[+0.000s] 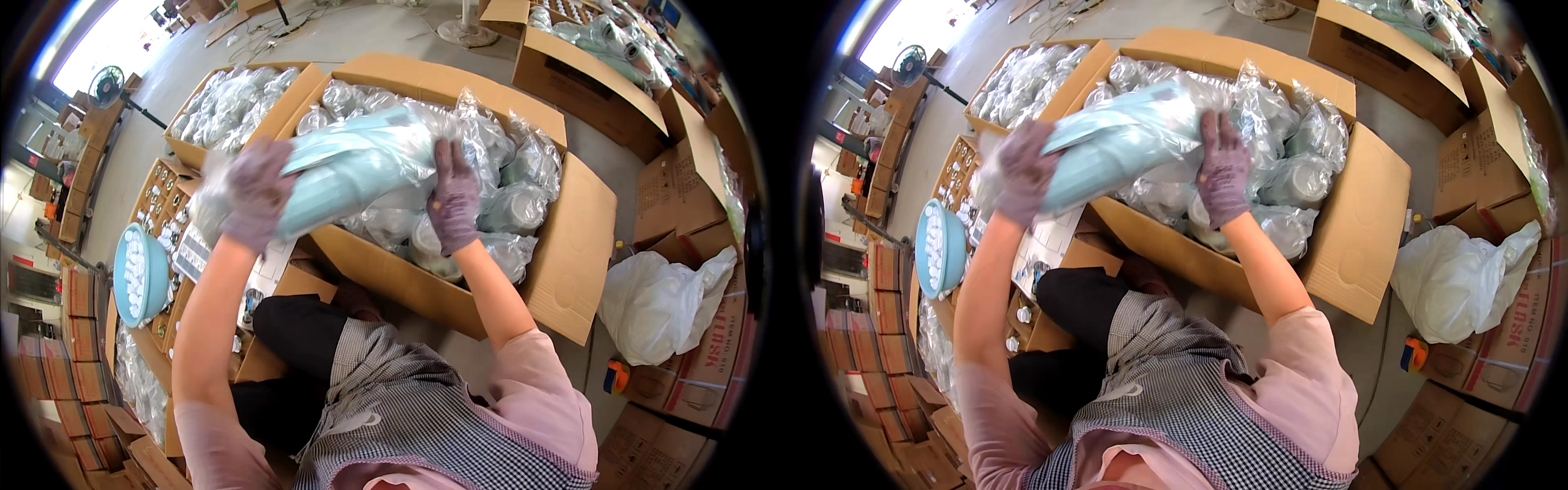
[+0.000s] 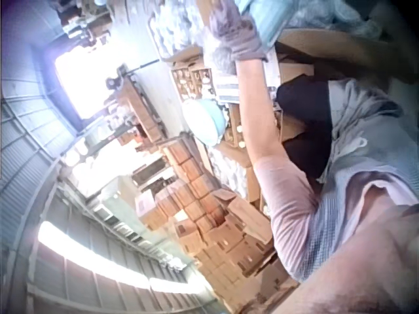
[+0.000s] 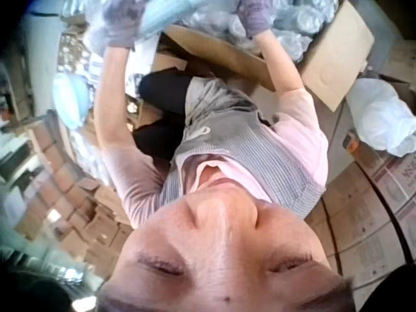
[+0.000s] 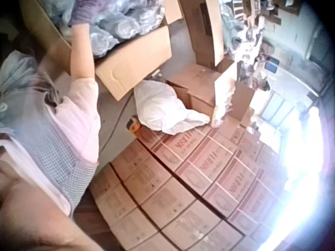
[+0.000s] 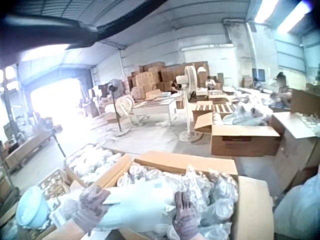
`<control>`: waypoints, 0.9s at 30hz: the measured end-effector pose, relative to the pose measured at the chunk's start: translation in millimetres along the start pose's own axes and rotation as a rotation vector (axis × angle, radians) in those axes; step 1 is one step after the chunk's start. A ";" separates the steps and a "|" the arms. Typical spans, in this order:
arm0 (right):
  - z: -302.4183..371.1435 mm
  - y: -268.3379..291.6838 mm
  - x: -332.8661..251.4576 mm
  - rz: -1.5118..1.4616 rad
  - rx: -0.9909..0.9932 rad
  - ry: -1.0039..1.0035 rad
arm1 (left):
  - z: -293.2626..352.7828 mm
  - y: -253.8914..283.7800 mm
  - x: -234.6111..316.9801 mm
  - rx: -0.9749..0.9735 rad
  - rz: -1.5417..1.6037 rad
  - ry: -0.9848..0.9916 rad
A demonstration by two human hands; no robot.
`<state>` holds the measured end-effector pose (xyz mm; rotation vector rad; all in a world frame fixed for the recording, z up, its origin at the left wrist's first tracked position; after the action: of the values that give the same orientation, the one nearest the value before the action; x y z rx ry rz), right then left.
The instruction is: The person unpacks a thermos from a box, removes the plastic wrap, and assembles it by inserting the inner liner and securing the lid. The person repeats this process with a second thermos.
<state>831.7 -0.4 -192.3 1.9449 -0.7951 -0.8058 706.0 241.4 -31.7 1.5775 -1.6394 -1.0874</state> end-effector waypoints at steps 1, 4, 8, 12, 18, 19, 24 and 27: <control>1.8 -25.5 2.9 -0.132 -0.110 -0.117 | -26.1 -17.1 6.7 -0.110 -0.075 -0.058; 5.0 -61.2 -3.6 -0.403 -0.710 -0.312 | -70.3 -82.8 23.2 -0.262 -0.305 -0.384; 8.6 -90.6 -5.0 -0.238 -1.000 -0.140 | -86.3 -150.3 74.7 -0.375 -0.256 -0.838; 3.0 -57.3 -15.4 -0.199 -1.042 0.023 | -62.4 -227.3 90.7 -0.510 -0.101 -0.801; 17.1 -9.5 28.6 -0.288 -0.951 0.311 | -40.5 -267.4 124.3 -1.014 0.493 -0.173; 17.4 -1.0 35.0 -0.347 -0.856 0.235 | -42.0 -286.1 132.9 -1.078 0.416 -0.208; -25.2 39.5 32.8 -0.835 -0.642 -0.179 | 30.3 -457.7 137.3 -1.322 0.534 0.093; -43.1 2.1 61.8 -0.934 -0.362 -0.303 | 3.4 -416.1 172.1 -1.425 0.025 -0.400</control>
<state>901.1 -29.1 -186.5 1.8321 0.1719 -1.6843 887.9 91.5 -415.4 0.3867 -0.6107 -1.9566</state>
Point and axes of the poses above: each hand's wrist, its own z-axis away from the middle knuckle, its own y-axis out of the back of the hand, x = y × z, the point moved 2 cm from there along -z, towards the middle knuckle, and after that the axes turned 11 degrees about -x, right-handed, at the moved point
